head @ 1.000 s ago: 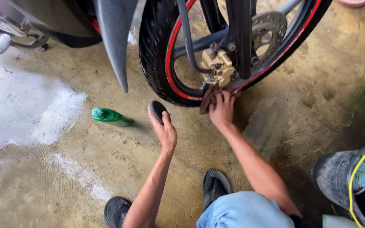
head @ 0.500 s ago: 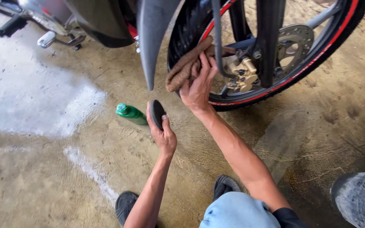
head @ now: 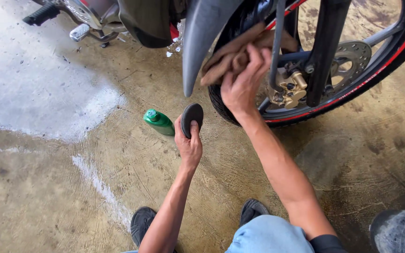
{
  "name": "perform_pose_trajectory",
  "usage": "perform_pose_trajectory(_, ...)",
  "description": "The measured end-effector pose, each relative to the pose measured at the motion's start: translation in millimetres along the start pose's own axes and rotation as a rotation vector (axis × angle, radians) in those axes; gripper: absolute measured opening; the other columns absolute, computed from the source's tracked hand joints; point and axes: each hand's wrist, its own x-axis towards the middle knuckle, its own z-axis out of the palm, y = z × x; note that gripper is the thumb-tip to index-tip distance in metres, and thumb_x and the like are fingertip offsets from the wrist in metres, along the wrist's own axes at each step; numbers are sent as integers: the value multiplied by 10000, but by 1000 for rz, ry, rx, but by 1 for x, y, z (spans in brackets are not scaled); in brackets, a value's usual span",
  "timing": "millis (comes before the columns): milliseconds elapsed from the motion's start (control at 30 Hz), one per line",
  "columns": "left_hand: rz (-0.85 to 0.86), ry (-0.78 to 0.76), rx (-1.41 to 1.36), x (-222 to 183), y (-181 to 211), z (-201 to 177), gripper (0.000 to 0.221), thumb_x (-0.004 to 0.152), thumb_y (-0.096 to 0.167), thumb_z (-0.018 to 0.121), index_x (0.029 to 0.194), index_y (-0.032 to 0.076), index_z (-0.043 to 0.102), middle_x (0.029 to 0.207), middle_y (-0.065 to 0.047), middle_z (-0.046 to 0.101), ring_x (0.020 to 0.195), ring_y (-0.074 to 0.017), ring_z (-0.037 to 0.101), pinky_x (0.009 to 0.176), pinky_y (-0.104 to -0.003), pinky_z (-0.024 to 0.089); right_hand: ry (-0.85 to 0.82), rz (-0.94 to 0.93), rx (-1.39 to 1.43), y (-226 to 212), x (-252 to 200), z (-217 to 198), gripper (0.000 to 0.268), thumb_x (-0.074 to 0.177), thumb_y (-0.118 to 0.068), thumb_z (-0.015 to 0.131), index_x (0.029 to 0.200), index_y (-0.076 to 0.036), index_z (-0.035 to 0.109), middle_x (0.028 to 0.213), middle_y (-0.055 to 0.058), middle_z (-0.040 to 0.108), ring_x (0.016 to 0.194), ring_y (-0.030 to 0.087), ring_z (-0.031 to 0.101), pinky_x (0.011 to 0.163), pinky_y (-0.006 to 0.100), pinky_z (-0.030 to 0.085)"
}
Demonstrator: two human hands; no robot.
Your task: The person cleans the front wheel and tire of a red motorcycle. They apply a green liquid from a bottle onto a black sponge and scrub the tire, rim, and brake caliper. After scrubbing, they use a brown cloth to wipe the wheel, tire, and the front fender of the motorcycle.
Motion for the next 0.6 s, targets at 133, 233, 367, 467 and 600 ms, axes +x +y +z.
perform_pose_trajectory(133,5,-105,93,6,16,-2,278,1010,135,618,1272,41,604,1076,-133,669,957,-185,664,831,-351,587,-100,73,147,-7,-16,-11,655,867,-37,570,1479,-81,339,1381,192,249,1308,426,334,1140,595,329)
perform_pose_trajectory(233,22,-39,121,7,19,2,249,977,152,704,1221,102,707,1000,-123,725,911,-155,687,786,-370,579,-155,-38,115,19,-92,-12,478,905,-112,590,1359,-52,450,1287,208,314,1135,447,428,941,582,438)
perform_pose_trajectory(367,39,-32,126,10,31,9,226,958,147,738,1183,123,736,988,-105,754,898,-134,693,783,-337,574,-229,-163,65,34,-126,-23,377,859,-136,655,1169,-27,470,1209,253,390,995,459,493,836,563,487)
perform_pose_trajectory(467,94,-34,109,9,24,8,210,951,93,737,1160,110,735,1038,-99,735,912,-165,694,757,-320,574,-199,-115,0,44,-112,8,546,871,-243,702,1342,-76,481,1328,248,364,1156,489,489,906,586,478)
perform_pose_trajectory(600,113,-4,97,14,26,9,212,961,104,741,1170,132,721,1066,-36,698,885,-94,630,748,-261,561,-80,57,139,-4,-33,-3,593,837,-17,611,1396,-103,432,1328,174,308,1137,436,461,948,563,470)
